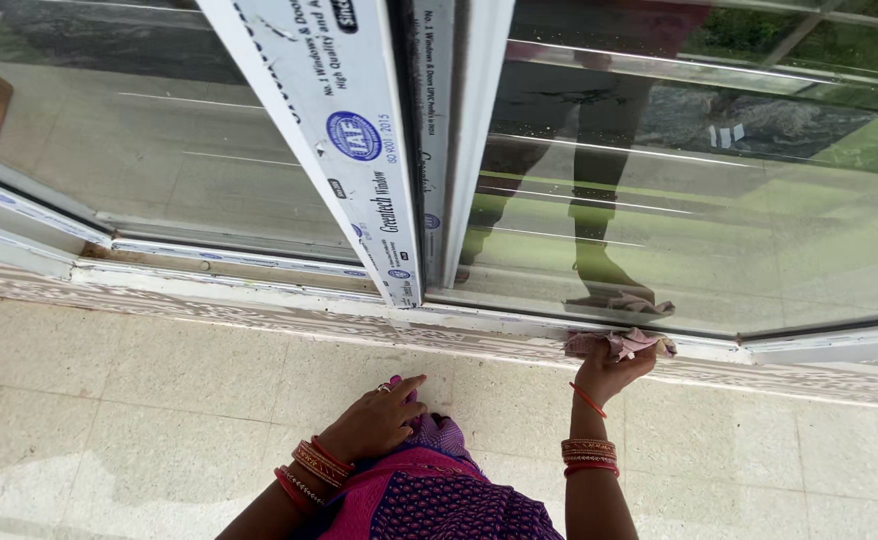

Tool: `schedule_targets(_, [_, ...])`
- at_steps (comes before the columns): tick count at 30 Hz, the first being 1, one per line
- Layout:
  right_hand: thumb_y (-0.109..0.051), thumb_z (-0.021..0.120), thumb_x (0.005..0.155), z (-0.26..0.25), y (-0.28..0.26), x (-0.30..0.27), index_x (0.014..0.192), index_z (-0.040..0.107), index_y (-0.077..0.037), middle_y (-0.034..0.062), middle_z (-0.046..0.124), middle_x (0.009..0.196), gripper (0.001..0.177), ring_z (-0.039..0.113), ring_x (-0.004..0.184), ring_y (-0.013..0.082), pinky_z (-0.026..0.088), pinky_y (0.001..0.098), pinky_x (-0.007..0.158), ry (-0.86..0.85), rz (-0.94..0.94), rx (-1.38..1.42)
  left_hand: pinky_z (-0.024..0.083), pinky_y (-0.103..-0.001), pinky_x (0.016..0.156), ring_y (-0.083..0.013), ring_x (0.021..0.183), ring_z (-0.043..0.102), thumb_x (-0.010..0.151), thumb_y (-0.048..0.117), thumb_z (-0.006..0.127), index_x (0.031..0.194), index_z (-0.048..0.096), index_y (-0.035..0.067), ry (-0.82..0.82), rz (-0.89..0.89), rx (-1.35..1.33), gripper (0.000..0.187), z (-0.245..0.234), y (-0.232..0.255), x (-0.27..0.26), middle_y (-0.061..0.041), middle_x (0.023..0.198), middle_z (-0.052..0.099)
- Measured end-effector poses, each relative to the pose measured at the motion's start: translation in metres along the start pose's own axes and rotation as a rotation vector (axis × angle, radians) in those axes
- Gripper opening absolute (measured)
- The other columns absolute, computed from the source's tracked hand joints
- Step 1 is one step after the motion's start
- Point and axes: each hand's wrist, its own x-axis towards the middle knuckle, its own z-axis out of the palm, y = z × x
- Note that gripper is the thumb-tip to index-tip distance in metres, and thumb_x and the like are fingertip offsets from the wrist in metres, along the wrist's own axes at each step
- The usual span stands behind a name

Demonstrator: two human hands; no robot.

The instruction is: The person wipes the frame and the glass of a sliding window with a cloth, covering different sections and corners.

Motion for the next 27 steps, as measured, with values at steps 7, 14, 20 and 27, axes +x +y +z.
schedule_targets(7, [0.0,0.075,0.092,0.082,-0.067,-0.09,0.149,0.028,0.007,0.0208,0.036,0.138,0.075,0.045,0.131,0.0372,0.041,0.0471,0.111,-0.227,-0.017,-0.003,0.052,-0.046,0.098,-0.0325,0.116,0.065,0.089,0.02,0.067,0.12,0.07,0.012,0.103,-0.122,-0.029,0.032,0.003,-0.041,-0.052,-0.014,0.15,0.05])
schedule_targets(14, [-0.007,0.072,0.088,0.178,-0.185,-0.215,0.15,0.036,-0.002,0.0161,0.055,0.141,0.072,0.056,0.126,0.0234,0.054,0.039,0.097,-1.288,0.103,0.318,0.057,-0.041,0.093,-0.032,0.105,0.071,0.09,0.023,0.068,0.122,0.068,0.013,0.352,-0.237,-0.171,0.034,-0.03,-0.062,-0.193,-0.01,0.148,0.054])
schedule_targets(20, [-0.007,0.071,0.092,0.247,-0.319,-0.382,0.146,0.047,-0.003,0.0073,0.067,0.128,0.059,0.068,0.111,0.0128,0.058,0.0322,0.094,-2.134,0.531,0.557,0.055,-0.044,0.1,-0.0373,0.128,0.058,0.085,0.016,0.076,0.14,0.051,0.011,0.941,-0.312,-0.319,0.061,-0.048,-0.092,-0.363,-0.015,0.15,0.047])
schedule_targets(27, [-0.001,0.074,0.091,0.28,-0.443,-0.507,0.143,0.054,0.005,0.0102,0.066,0.121,0.056,0.063,0.108,0.0204,0.051,0.0363,0.092,-2.384,0.743,0.623,0.054,-0.043,0.103,-0.0361,0.135,0.055,0.088,0.015,0.077,0.141,0.054,0.016,1.331,-0.554,-0.399,0.058,-0.044,-0.112,-0.527,-0.013,0.153,0.046])
